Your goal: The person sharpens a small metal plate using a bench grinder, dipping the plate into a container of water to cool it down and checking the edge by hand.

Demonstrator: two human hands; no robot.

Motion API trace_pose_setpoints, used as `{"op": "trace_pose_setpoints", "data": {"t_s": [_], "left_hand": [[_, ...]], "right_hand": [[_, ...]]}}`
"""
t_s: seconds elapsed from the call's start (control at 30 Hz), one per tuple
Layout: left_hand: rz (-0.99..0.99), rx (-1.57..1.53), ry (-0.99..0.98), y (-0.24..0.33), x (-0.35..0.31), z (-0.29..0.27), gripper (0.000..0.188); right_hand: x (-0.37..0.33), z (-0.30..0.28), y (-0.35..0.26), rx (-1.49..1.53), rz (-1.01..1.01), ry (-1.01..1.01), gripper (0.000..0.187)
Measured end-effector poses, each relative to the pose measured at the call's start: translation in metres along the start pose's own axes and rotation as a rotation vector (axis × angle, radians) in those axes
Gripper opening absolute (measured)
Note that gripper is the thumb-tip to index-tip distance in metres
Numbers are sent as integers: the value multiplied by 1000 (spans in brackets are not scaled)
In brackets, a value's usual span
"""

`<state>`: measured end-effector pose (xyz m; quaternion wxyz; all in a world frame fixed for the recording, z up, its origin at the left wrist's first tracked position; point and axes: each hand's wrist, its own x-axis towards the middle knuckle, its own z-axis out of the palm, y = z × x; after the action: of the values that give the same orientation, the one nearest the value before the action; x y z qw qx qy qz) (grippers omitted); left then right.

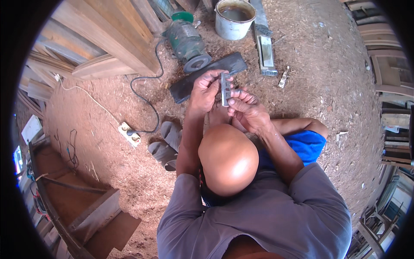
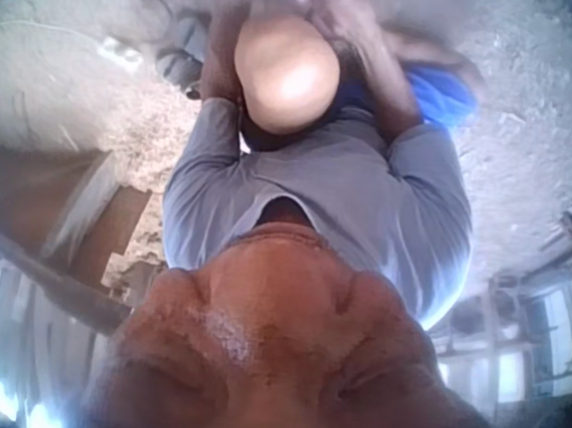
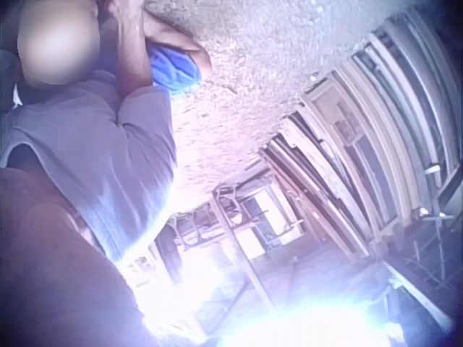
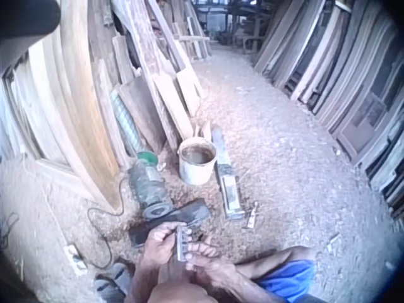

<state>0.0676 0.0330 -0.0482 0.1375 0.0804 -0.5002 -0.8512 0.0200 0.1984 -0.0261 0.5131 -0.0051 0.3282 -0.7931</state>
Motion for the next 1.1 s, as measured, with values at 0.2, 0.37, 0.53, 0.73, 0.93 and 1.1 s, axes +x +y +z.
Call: {"op": "trace_pose_setpoints", "data": {"t_s": [0.2, 0.37, 0.53, 0.73, 0.93, 1.1], "left_hand": [[16, 27, 1, -2, 1, 9, 23], [-90, -157, 13, -4, -2, 14, 14], [-126, -188, -7, -13, -5, 10, 11], [-179, -232, 53, -6, -6, 21, 1], [-199, -188, 74, -4, -8, 22, 3], [-192, -175, 70, -5, -9, 20, 3]], "right_hand": [[-6, 6, -12, 132, 28, -25, 18], [-13, 13, -17, 241, 93, 23, 11], [-12, 22, -18, 331, 123, 72, 12], [-13, 30, -20, 359, 133, 108, 13], [-12, 31, -21, 371, 154, 101, 14], [-12, 30, -21, 373, 167, 98, 14]]}}
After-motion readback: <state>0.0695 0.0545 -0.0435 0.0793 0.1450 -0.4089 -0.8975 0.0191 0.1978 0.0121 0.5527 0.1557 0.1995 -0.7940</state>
